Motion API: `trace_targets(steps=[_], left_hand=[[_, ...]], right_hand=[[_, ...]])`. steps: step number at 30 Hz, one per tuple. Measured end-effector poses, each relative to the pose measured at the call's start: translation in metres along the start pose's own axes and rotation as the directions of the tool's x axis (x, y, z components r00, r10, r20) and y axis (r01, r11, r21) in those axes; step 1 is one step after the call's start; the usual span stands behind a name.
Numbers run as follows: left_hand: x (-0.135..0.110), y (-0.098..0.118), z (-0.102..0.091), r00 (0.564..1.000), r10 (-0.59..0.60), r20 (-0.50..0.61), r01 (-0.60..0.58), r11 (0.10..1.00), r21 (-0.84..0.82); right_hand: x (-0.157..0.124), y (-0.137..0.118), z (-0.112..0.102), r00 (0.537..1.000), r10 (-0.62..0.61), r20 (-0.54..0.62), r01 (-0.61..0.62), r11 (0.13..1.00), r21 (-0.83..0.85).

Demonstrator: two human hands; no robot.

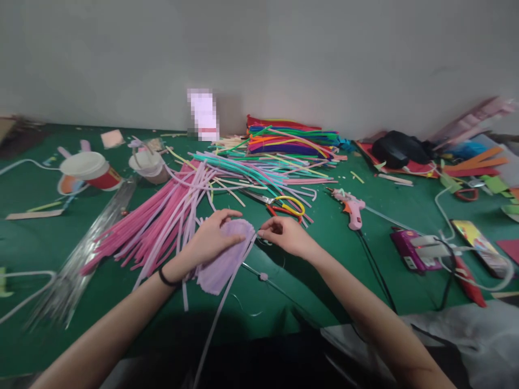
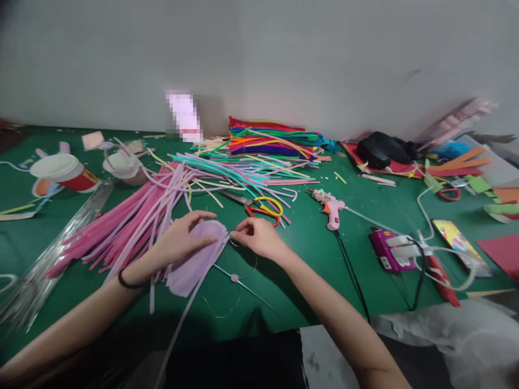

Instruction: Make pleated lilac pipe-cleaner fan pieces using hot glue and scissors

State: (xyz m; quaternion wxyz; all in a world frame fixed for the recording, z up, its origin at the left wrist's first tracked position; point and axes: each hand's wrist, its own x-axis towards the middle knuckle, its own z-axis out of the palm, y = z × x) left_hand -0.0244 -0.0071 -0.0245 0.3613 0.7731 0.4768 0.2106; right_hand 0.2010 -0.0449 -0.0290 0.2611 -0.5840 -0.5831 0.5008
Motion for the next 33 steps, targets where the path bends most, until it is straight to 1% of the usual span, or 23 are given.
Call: trace_targets(steps=[3,5,8,11,13,16,18,20,25,26,28,33], left_hand=[[0.005,0.010,-0.012,0.998,-0.006,0.056,0.013,0.992,-0.126],[0.009,0.018,-0.018,0.998,0.016,0.058,-0.005,0.985,-0.174],[0.018,0.034,-0.028,0.997,0.072,0.025,-0.066,0.980,-0.188],[0.029,0.053,-0.044,0.992,0.111,-0.061,-0.119,0.981,-0.151],[0.037,0.065,-0.055,0.984,0.119,-0.135,-0.142,0.975,-0.169],[0.045,0.083,-0.067,0.970,0.116,-0.214,-0.173,0.947,-0.270],[0.047,0.094,-0.071,0.965,0.128,-0.230,-0.201,0.922,-0.331],[0.047,0.103,-0.073,0.962,0.145,-0.230,-0.222,0.907,-0.357],[0.045,0.115,-0.074,0.959,0.174,-0.224,-0.244,0.908,-0.341],[0.045,0.117,-0.074,0.957,0.179,-0.227,-0.248,0.911,-0.330],[0.045,0.119,-0.072,0.955,0.187,-0.230,-0.253,0.918,-0.306],[0.047,0.118,-0.064,0.970,0.173,-0.169,-0.210,0.948,-0.239]], right_hand=[[-0.004,-0.013,-0.004,0.994,-0.080,0.070,0.080,0.997,-0.010],[-0.005,-0.025,-0.007,0.988,-0.135,0.074,0.137,0.991,-0.012],[0.000,-0.042,-0.015,0.976,-0.216,-0.022,0.214,0.973,-0.090],[0.006,-0.063,-0.030,0.945,-0.301,-0.124,0.276,0.943,-0.186],[0.007,-0.079,-0.042,0.911,-0.376,-0.166,0.326,0.907,-0.267],[0.006,-0.104,-0.057,0.833,-0.515,-0.203,0.422,0.828,-0.370],[0.003,-0.118,-0.062,0.778,-0.583,-0.232,0.470,0.786,-0.401],[-0.002,-0.127,-0.064,0.738,-0.622,-0.261,0.485,0.759,-0.435],[-0.016,-0.131,-0.064,0.648,-0.709,-0.279,0.491,0.668,-0.559],[-0.017,-0.130,-0.065,0.643,-0.716,-0.270,0.495,0.658,-0.567],[-0.017,-0.128,-0.069,0.653,-0.713,-0.254,0.500,0.658,-0.563],[-0.008,-0.122,-0.078,0.718,-0.668,-0.195,0.526,0.704,-0.477]])
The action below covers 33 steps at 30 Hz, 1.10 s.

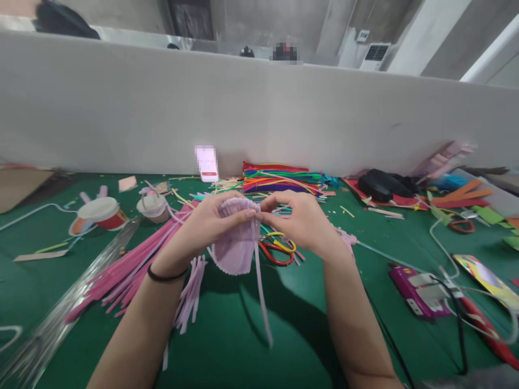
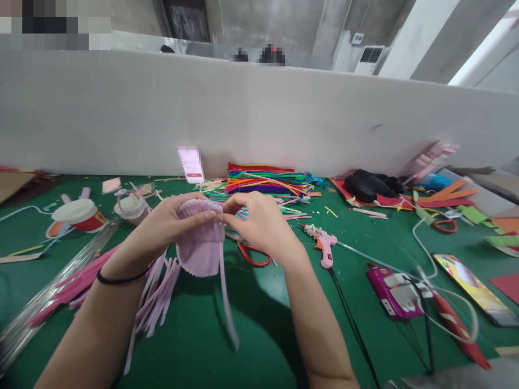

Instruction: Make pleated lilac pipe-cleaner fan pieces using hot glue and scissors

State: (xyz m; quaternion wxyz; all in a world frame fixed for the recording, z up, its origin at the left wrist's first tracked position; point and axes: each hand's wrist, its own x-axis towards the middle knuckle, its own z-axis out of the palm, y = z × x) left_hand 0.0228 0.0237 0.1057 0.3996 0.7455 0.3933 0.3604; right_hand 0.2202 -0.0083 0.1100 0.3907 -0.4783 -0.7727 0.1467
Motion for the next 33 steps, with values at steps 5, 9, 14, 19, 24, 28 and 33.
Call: trace_targets(steps=[5,9,14,19,24,28,33], left_hand=[[0.000,-0.004,0.002,0.999,-0.046,0.017,0.046,0.999,-0.011],[0.002,-0.006,0.003,0.999,-0.036,0.012,0.036,0.999,-0.004],[0.004,-0.010,0.004,0.999,-0.037,-0.037,0.034,0.996,-0.080],[0.004,-0.008,0.003,0.999,-0.050,0.009,0.051,0.990,-0.135],[0.005,-0.013,0.005,0.998,-0.055,-0.005,0.053,0.979,-0.195],[0.008,-0.016,0.006,0.999,-0.042,0.003,0.042,0.981,-0.189],[0.009,-0.018,0.006,0.999,-0.019,0.041,0.024,0.993,-0.119]], right_hand=[[0.004,0.006,0.002,0.999,0.008,0.050,-0.012,0.997,0.082],[0.005,0.006,0.002,0.999,0.000,0.035,-0.004,0.994,0.105],[0.006,0.007,0.003,0.999,0.004,0.049,-0.010,0.995,0.104],[0.009,0.007,0.004,0.995,0.039,0.090,-0.052,0.989,0.138],[0.011,0.009,0.004,0.989,0.085,0.120,-0.106,0.979,0.176],[0.010,0.009,0.002,0.984,0.085,0.157,-0.112,0.979,0.172],[0.008,0.005,-0.002,0.984,0.091,0.151,-0.110,0.987,0.119]])
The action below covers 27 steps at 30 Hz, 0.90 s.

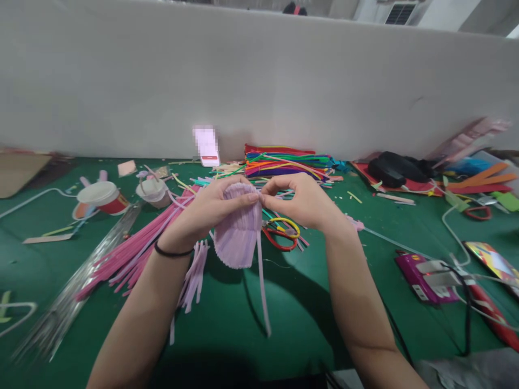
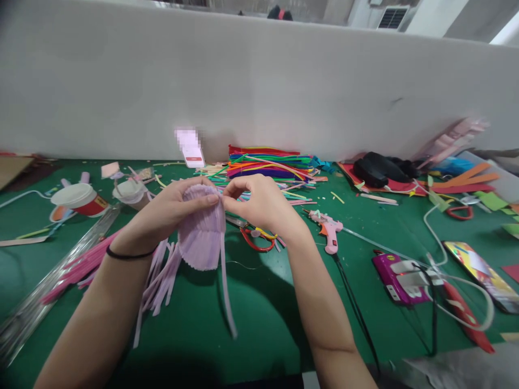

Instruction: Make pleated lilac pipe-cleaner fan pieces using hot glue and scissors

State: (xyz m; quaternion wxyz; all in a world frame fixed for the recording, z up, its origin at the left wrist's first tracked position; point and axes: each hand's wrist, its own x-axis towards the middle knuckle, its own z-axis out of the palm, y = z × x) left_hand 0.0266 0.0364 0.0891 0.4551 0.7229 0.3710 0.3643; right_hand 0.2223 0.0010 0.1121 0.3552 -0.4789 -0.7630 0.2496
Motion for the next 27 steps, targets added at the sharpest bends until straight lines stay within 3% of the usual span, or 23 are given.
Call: trace_targets(steps=[6,10,12,14,17,20,21,23,25,27], left_hand=[[-0.001,-0.003,0.000,1.000,-0.004,0.031,0.003,0.999,0.043],[0.002,-0.003,0.002,1.000,0.012,-0.019,-0.010,0.994,0.109],[0.005,-0.005,0.002,0.994,0.047,-0.099,-0.033,0.990,0.136],[0.008,-0.008,0.000,0.964,0.077,-0.253,-0.048,0.992,0.119],[0.012,-0.012,-0.007,0.869,0.083,-0.488,-0.092,0.996,0.004],[0.013,-0.013,-0.014,0.791,0.064,-0.609,-0.198,0.968,-0.156],[0.013,-0.012,-0.016,0.769,0.046,-0.637,-0.237,0.947,-0.218],[0.013,-0.011,-0.017,0.753,-0.001,-0.659,-0.296,0.893,-0.339],[0.013,-0.010,-0.017,0.767,-0.032,-0.641,-0.312,0.854,-0.417],[0.013,-0.009,-0.016,0.782,-0.044,-0.621,-0.307,0.841,-0.445]], right_hand=[[0.001,0.005,0.003,0.998,-0.058,-0.005,0.058,0.997,-0.048],[0.002,0.011,0.004,0.991,-0.121,-0.059,0.107,0.974,-0.198],[0.002,0.011,0.004,0.981,-0.145,-0.129,0.109,0.961,-0.255],[0.001,0.008,0.002,0.952,-0.177,-0.250,0.105,0.955,-0.277],[-0.002,0.002,-0.001,0.859,-0.211,-0.467,0.074,0.953,-0.295],[-0.004,-0.002,0.000,0.788,-0.191,-0.585,0.030,0.961,-0.274],[-0.005,-0.002,0.000,0.798,-0.170,-0.579,0.025,0.968,-0.250],[-0.005,-0.001,0.003,0.877,-0.112,-0.468,0.018,0.980,-0.200],[-0.005,0.001,0.005,0.957,-0.058,-0.283,0.006,0.983,-0.182],[-0.004,0.003,0.007,0.989,-0.029,-0.142,-0.001,0.979,-0.206]])
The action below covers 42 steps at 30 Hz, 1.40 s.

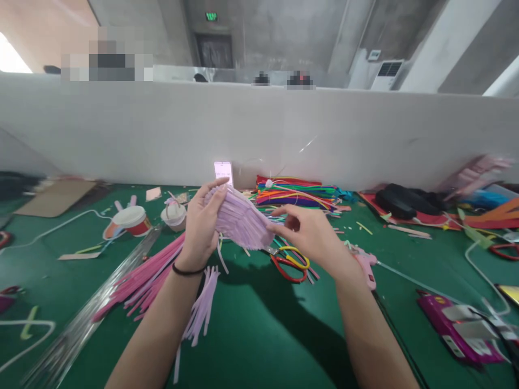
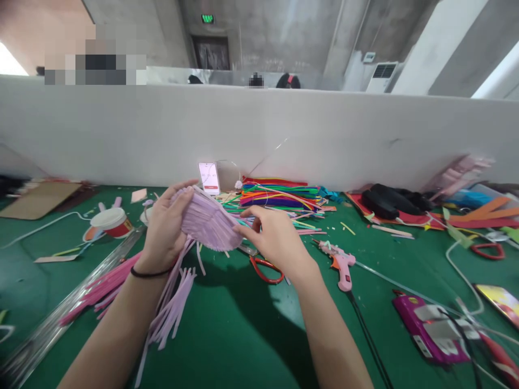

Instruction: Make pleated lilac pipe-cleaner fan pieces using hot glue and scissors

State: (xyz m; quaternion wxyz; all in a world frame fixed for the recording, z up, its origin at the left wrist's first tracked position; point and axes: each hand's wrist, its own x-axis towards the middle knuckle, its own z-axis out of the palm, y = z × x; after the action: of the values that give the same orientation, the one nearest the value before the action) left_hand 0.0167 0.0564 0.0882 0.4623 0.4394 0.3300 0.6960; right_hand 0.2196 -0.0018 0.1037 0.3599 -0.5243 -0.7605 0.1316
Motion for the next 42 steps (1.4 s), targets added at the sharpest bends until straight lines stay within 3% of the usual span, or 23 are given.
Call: trace_targets(steps=[2,8,17,26,30,37,42], left_hand=[[-0.001,0.000,0.001,1.000,-0.007,-0.013,0.007,1.000,-0.001],[-0.004,0.001,0.004,0.997,-0.028,-0.070,0.026,0.999,-0.024],[-0.007,0.004,0.006,0.995,-0.028,-0.093,0.027,1.000,-0.009],[-0.006,0.002,0.005,0.997,0.007,-0.078,-0.009,1.000,-0.027],[-0.008,0.001,0.006,1.000,0.022,0.007,-0.022,1.000,-0.022],[-0.013,0.004,0.008,0.998,0.048,0.046,-0.055,0.981,0.186],[-0.016,0.003,0.011,0.995,-0.021,0.098,0.006,0.989,0.148]], right_hand=[[0.001,0.002,0.002,0.999,-0.021,0.049,0.022,0.999,-0.035],[0.004,0.005,0.005,0.998,-0.067,-0.007,0.066,0.994,-0.090],[0.004,-0.003,0.011,0.997,-0.065,0.034,0.068,0.991,-0.118],[0.000,0.010,-0.009,0.991,0.069,0.116,-0.046,0.980,-0.192],[-0.003,0.012,-0.019,0.997,0.064,0.051,-0.060,0.995,-0.078],[-0.004,-0.004,-0.014,0.998,0.027,-0.058,-0.008,0.956,0.293],[-0.001,-0.006,-0.007,0.993,0.013,-0.119,0.027,0.944,0.330]])
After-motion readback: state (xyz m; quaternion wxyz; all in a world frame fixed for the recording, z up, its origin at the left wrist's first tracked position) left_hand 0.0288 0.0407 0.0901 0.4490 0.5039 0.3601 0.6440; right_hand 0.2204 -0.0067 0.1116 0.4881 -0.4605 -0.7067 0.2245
